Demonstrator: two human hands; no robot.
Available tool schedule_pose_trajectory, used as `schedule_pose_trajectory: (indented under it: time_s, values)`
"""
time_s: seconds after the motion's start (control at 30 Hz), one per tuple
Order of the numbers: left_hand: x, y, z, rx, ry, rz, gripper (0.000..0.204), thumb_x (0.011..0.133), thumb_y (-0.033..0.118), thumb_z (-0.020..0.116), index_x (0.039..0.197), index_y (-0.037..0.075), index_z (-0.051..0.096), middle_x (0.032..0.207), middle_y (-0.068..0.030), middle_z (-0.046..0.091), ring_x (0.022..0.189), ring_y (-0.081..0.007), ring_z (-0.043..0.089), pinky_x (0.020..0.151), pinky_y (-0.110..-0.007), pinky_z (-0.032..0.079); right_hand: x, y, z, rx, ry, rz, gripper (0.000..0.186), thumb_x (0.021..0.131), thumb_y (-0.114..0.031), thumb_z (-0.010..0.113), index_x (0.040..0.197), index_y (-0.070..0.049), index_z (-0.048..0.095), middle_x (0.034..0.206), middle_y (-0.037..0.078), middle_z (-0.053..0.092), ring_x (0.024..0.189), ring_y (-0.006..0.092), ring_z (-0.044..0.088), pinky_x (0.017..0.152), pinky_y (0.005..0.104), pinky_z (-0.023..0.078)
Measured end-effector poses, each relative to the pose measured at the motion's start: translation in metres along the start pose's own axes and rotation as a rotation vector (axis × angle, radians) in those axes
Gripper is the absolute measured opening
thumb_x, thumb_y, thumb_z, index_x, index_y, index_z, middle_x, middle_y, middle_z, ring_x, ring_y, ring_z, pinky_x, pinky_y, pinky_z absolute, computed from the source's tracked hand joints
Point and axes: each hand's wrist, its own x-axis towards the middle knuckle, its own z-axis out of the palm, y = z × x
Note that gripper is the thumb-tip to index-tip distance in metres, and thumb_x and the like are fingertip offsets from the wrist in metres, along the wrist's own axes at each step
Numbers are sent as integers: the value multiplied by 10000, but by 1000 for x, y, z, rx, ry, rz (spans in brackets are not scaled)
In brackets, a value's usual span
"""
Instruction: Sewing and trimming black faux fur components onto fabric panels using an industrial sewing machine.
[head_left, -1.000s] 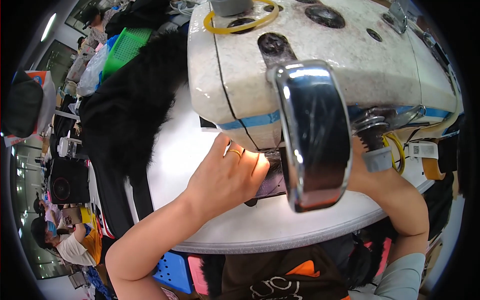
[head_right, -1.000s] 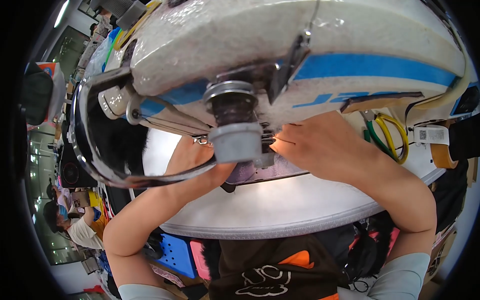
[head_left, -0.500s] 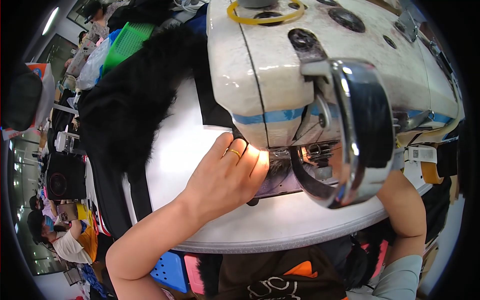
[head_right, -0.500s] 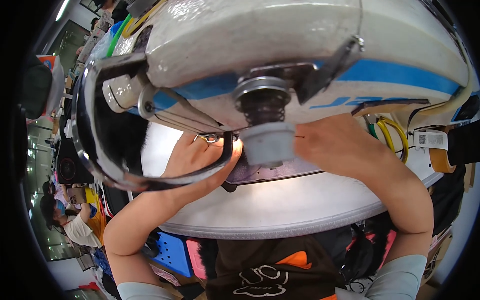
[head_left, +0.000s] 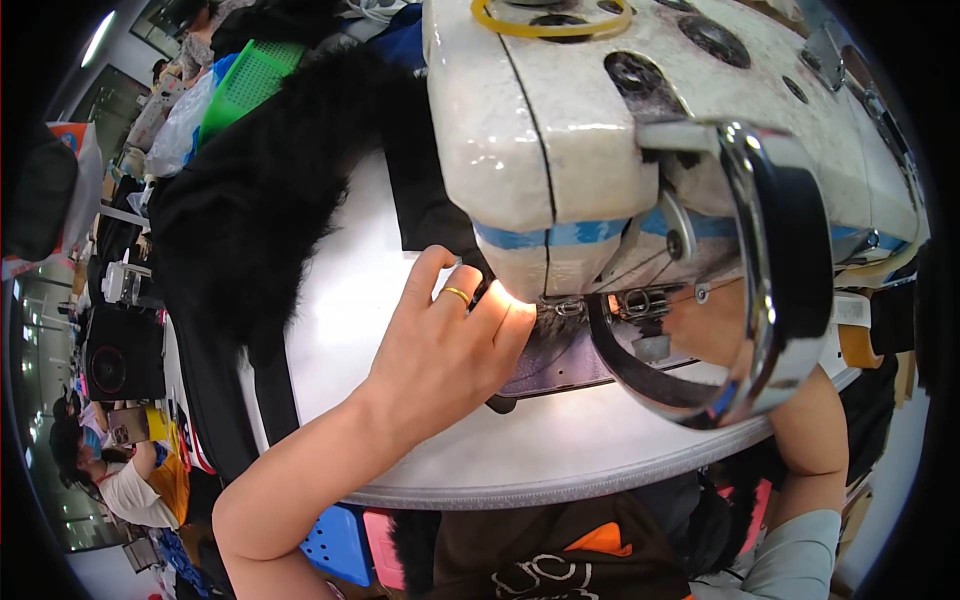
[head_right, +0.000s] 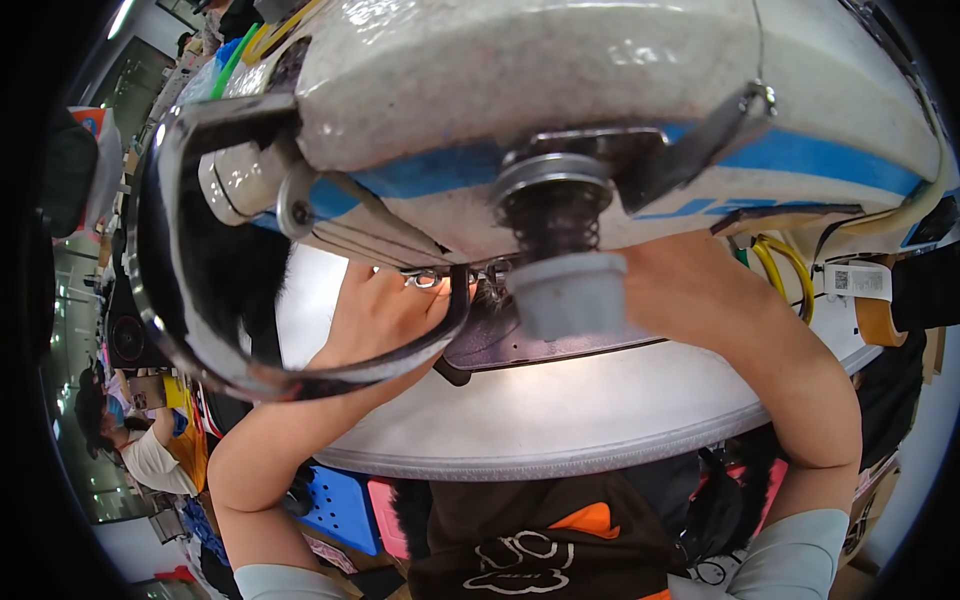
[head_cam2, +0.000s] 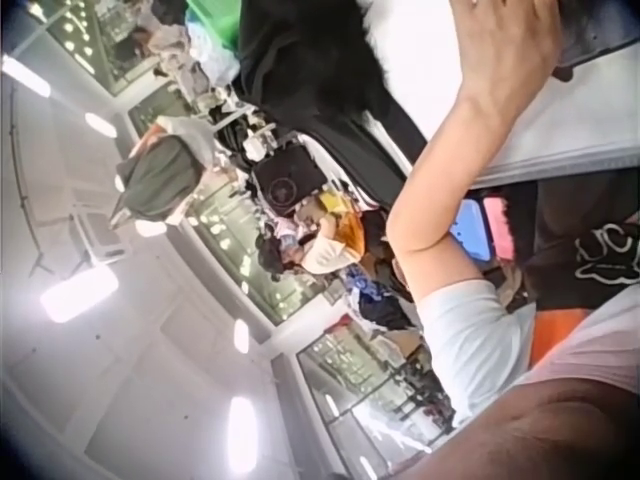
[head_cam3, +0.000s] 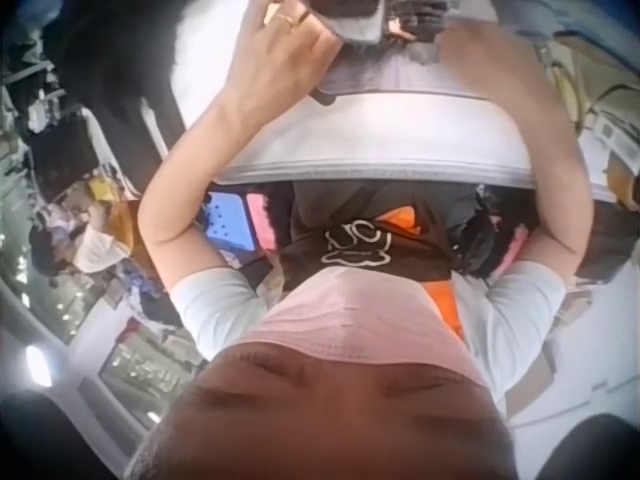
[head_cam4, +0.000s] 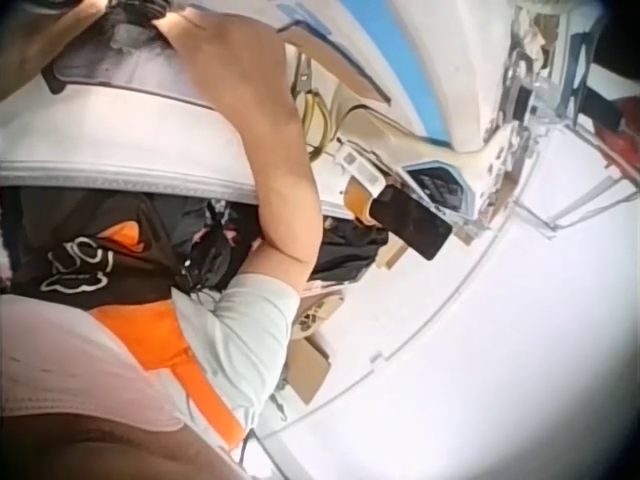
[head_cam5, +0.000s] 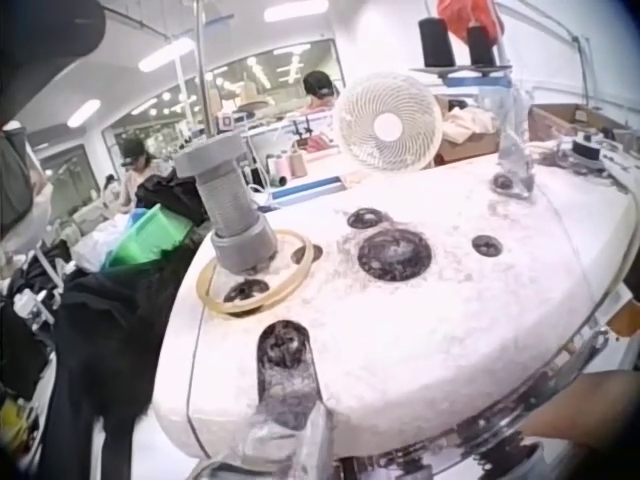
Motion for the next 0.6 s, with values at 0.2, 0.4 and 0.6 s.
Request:
schedule_pose_trajectory:
  time_s: [0.2, 0.4, 0.6]
  values:
    - [1, 2, 1, -29, 55, -1, 144, 771, 89, 671, 914, 71, 679, 879, -76, 584, 964, -302, 617, 1031, -517, 434, -2, 4, 0, -13, -33, -36, 294, 809, -105, 639, 1087, -30, 697, 1078, 191, 681, 998, 384, 664, 852, 496, 508]
    - [0, 2, 3, -1, 33, -24, 152, 774, 99, 674, 925, 84, 683, 900, -75, 588, 1012, -308, 600, 1049, -519, 427, -2, 7, 3, -17, -63, -83, 234, 767, -74, 633, 968, -1, 727, 969, 195, 700, 889, 389, 695, 755, 493, 536]
    - [5, 0, 2, -3, 49, -45, 157, 779, 116, 674, 935, 91, 681, 919, -69, 596, 1090, -309, 571, 1061, -513, 425, -1, 1, -6, 65, -147, -109, 160, 762, -118, 661, 887, -35, 717, 923, 161, 693, 847, 354, 697, 712, 468, 545]
